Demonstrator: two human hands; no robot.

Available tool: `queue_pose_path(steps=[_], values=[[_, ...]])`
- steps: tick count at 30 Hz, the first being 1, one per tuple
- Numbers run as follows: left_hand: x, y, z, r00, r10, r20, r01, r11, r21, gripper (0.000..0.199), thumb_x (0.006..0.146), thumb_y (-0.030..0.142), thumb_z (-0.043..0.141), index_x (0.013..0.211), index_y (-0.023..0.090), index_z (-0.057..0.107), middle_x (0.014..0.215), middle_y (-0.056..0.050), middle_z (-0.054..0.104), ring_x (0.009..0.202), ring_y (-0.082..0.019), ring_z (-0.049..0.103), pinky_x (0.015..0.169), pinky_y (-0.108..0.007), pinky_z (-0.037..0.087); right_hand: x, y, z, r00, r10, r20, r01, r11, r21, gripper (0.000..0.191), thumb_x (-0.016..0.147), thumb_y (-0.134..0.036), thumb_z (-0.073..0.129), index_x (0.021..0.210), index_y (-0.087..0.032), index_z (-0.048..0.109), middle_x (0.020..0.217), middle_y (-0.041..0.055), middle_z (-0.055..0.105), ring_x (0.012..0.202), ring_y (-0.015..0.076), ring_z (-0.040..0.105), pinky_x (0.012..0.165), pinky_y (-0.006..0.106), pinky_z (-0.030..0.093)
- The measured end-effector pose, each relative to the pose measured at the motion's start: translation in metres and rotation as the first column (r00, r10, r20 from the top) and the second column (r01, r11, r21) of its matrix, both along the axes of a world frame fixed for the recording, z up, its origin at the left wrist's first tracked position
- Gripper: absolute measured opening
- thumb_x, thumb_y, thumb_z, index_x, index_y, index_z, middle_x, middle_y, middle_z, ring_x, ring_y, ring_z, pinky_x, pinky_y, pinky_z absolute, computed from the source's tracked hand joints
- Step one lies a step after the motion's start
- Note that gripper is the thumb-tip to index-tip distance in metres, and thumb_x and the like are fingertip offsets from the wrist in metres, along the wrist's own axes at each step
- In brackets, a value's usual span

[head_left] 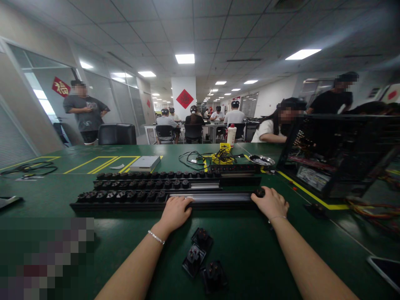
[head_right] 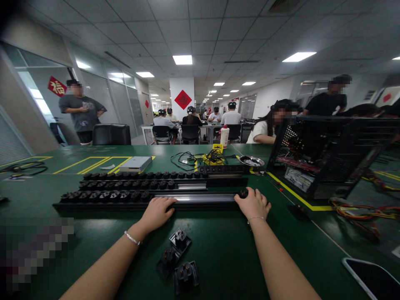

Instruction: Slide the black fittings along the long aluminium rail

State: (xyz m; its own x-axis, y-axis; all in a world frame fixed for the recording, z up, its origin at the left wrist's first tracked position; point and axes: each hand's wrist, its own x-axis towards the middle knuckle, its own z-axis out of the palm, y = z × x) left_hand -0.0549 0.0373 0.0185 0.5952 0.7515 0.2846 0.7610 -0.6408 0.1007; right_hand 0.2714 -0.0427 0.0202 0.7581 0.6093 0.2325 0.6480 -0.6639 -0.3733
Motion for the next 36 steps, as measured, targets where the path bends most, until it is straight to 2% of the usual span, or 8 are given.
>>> queue_pose_path(steps=[8, 13, 17, 25, 29, 36], values=[[0.000, 0.000, 0.001, 1.000, -0.002, 0.006, 0.002, 1.000, -0.009, 0.032, 0.082, 0.029, 0.046, 0.112, 0.030, 0.056, 0.104, -0.001, 0.065, 0.099, -0.019, 0.056, 0.090, -0.035, 0.035, 0.008, -0.001, -0.005, 0.998, -0.040, -0.039, 0.040, 0.999, 0.017, 0.076, 0.067, -0.067, 0.043, 0.129, -0.023, 0.045, 0.144, 0.0145, 0.028, 0.131, 0.0379, 0.021, 0.099, 0.051, 0.027], [0.000, 0.000, 0.000, 1.000, -0.010, 0.004, 0.010, 1.000, -0.004, 0.032, 0.082, 0.029, 0.046, 0.113, 0.030, 0.056, 0.103, -0.001, 0.065, 0.099, -0.019, 0.056, 0.090, -0.035, 0.035, 0.017, -0.004, 0.000, 0.997, -0.048, -0.056, 0.049, 0.999, 0.017, 0.077, 0.067, -0.064, 0.044, 0.130, -0.021, 0.044, 0.136, 0.0155, 0.039, 0.122, 0.0373, 0.036, 0.094, 0.047, 0.034], [0.000, 0.000, 0.000, 1.000, -0.002, 0.000, 0.002, 1.000, -0.017, 0.032, 0.082, 0.029, 0.046, 0.113, 0.030, 0.056, 0.103, -0.001, 0.065, 0.100, -0.019, 0.056, 0.090, -0.035, 0.035, 0.021, -0.007, 0.003, 0.997, -0.038, -0.074, 0.039, 0.999, 0.016, 0.075, 0.068, -0.062, 0.043, 0.131, -0.020, 0.043, 0.130, 0.0138, 0.046, 0.117, 0.0362, 0.040, 0.091, 0.045, 0.037], [0.001, -0.001, 0.001, 1.000, -0.002, 0.008, 0.002, 1.000, -0.019, 0.033, 0.083, 0.029, 0.046, 0.114, 0.030, 0.056, 0.105, -0.001, 0.064, 0.100, -0.018, 0.055, 0.092, -0.035, 0.035, 0.024, -0.006, 0.000, 0.991, -0.009, -0.134, 0.018, 0.998, 0.062, 0.075, 0.070, -0.058, 0.044, 0.132, -0.017, 0.040, 0.132, 0.0159, 0.043, 0.118, 0.0343, 0.042, 0.095, 0.045, 0.036], [0.001, -0.001, 0.002, 1.000, -0.001, 0.007, 0.001, 1.000, -0.021, 0.033, 0.082, 0.029, 0.045, 0.114, 0.030, 0.055, 0.106, -0.001, 0.064, 0.100, -0.019, 0.055, 0.092, -0.035, 0.035, 0.027, -0.008, 0.002, 0.987, -0.016, -0.163, 0.030, 0.996, 0.083, 0.074, 0.070, -0.057, 0.045, 0.133, -0.019, 0.040, 0.134, 0.0169, 0.042, 0.114, 0.0349, 0.047, 0.091, 0.046, 0.040], [0.001, 0.000, 0.001, 1.000, 0.000, 0.012, 0.000, 1.000, -0.022, 0.032, 0.083, 0.030, 0.046, 0.113, 0.030, 0.056, 0.103, -0.001, 0.065, 0.099, -0.019, 0.056, 0.091, -0.036, 0.035, 0.031, -0.008, 0.005, 0.981, -0.020, -0.190, 0.030, 0.998, 0.053, 0.073, 0.071, -0.057, 0.046, 0.133, -0.019, 0.040, 0.128, 0.0174, 0.048, 0.112, 0.0344, 0.050, 0.087, 0.044, 0.043]])
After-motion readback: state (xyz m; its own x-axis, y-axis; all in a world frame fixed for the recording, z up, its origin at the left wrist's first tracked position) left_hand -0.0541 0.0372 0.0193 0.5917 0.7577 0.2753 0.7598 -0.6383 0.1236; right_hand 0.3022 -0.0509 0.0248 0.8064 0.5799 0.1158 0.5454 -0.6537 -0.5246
